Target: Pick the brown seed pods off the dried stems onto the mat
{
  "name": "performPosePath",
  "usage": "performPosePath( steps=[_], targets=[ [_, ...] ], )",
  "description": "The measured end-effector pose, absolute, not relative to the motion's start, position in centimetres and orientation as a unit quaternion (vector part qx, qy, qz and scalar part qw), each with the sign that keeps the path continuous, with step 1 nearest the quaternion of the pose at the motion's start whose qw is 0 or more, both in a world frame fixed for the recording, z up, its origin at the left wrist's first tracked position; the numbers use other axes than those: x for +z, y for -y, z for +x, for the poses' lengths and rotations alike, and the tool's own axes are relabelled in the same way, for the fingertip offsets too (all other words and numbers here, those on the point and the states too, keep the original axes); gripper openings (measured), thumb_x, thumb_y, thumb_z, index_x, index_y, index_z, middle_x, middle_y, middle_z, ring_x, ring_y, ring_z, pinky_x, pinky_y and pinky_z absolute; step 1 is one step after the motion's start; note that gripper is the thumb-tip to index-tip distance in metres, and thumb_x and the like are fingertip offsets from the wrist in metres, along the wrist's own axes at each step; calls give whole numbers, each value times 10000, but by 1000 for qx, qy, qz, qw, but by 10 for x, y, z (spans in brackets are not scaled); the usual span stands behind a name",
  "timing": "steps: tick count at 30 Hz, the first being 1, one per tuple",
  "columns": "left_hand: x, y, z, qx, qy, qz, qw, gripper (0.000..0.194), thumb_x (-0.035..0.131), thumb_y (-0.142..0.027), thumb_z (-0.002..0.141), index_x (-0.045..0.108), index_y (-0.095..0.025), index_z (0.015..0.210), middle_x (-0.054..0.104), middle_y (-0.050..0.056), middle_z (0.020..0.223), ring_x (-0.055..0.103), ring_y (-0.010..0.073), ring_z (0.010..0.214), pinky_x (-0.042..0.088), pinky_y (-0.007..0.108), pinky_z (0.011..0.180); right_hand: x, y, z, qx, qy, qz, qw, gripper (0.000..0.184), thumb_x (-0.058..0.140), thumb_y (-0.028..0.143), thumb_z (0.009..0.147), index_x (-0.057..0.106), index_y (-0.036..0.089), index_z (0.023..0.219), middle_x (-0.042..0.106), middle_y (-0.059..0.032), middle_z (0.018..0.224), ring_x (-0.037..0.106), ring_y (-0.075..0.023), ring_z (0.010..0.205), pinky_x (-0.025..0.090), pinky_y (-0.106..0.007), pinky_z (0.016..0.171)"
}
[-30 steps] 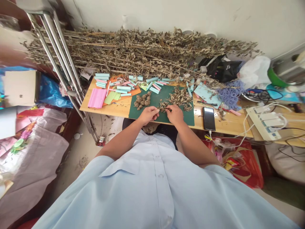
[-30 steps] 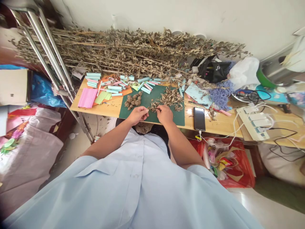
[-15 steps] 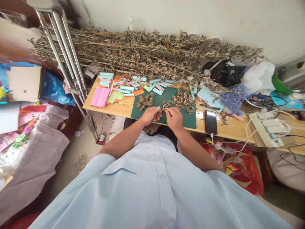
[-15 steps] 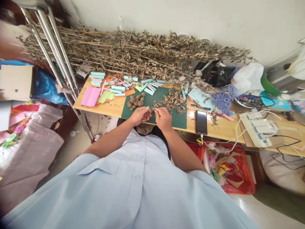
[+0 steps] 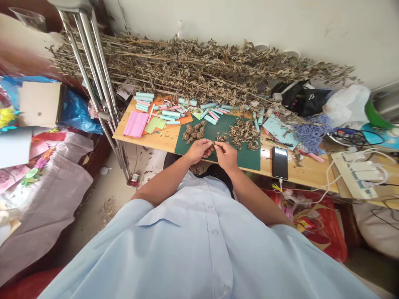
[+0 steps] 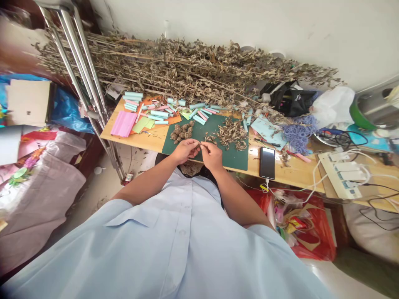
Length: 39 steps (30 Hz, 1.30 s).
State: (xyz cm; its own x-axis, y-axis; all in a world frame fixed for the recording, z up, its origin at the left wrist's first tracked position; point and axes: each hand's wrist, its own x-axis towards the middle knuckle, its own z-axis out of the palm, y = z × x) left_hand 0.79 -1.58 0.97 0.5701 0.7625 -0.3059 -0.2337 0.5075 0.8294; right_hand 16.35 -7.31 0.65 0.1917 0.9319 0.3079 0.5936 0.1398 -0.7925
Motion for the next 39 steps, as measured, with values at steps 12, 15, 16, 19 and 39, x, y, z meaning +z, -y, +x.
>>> performPosePath(
  steps=[12, 15, 16, 19, 39],
  targets=[
    [5, 15, 7, 317, -308, 383, 811, 374, 758, -477, 814, 575, -151, 833, 585, 3, 653, 505, 67, 486, 224, 168, 411, 12, 58, 167, 269, 615, -600, 435, 193, 676, 390, 874, 779, 254, 963, 716, -52, 982, 672, -202, 884, 574, -357, 795],
    [5, 15, 6, 317, -307, 380, 813, 402, 779, -491, 794, 585, -143, 847, 607, 14, 691, 524, 67, 504, 233, 167, 413, 10, 58, 166, 273, 599, -607, 445, 150, 667, 360, 861, 767, 248, 869, 720, -41, 939, 668, -196, 848, 567, -351, 788],
    [5, 15, 6, 317, -309, 383, 810, 405, 796, -481, 782, 591, -139, 854, 606, 12, 694, 525, 65, 508, 241, 167, 416, 10, 58, 165, 274, 590, -610, 453, 141, 668, 350, 854, 762, 245, 845, 722, -38, 920, 665, -193, 826, 564, -349, 780],
    [6, 16, 7, 315, -310, 395, 806, 408, 846, -427, 738, 603, -131, 879, 593, -4, 679, 520, 59, 514, 270, 162, 428, 9, 58, 164, 302, 550, -625, 465, 128, 686, 339, 823, 764, 239, 840, 726, -21, 830, 650, -182, 731, 554, -337, 729],
    [3, 16, 12, 304, -368, 432, 766, 148, 668, -275, 804, 571, -164, 819, 611, -11, 688, 513, 54, 495, 302, 164, 432, 13, 63, 162, 358, 503, -629, 472, 251, 657, 444, 859, 725, 204, 891, 699, -5, 720, 607, -151, 588, 541, -319, 644]
  ],
)
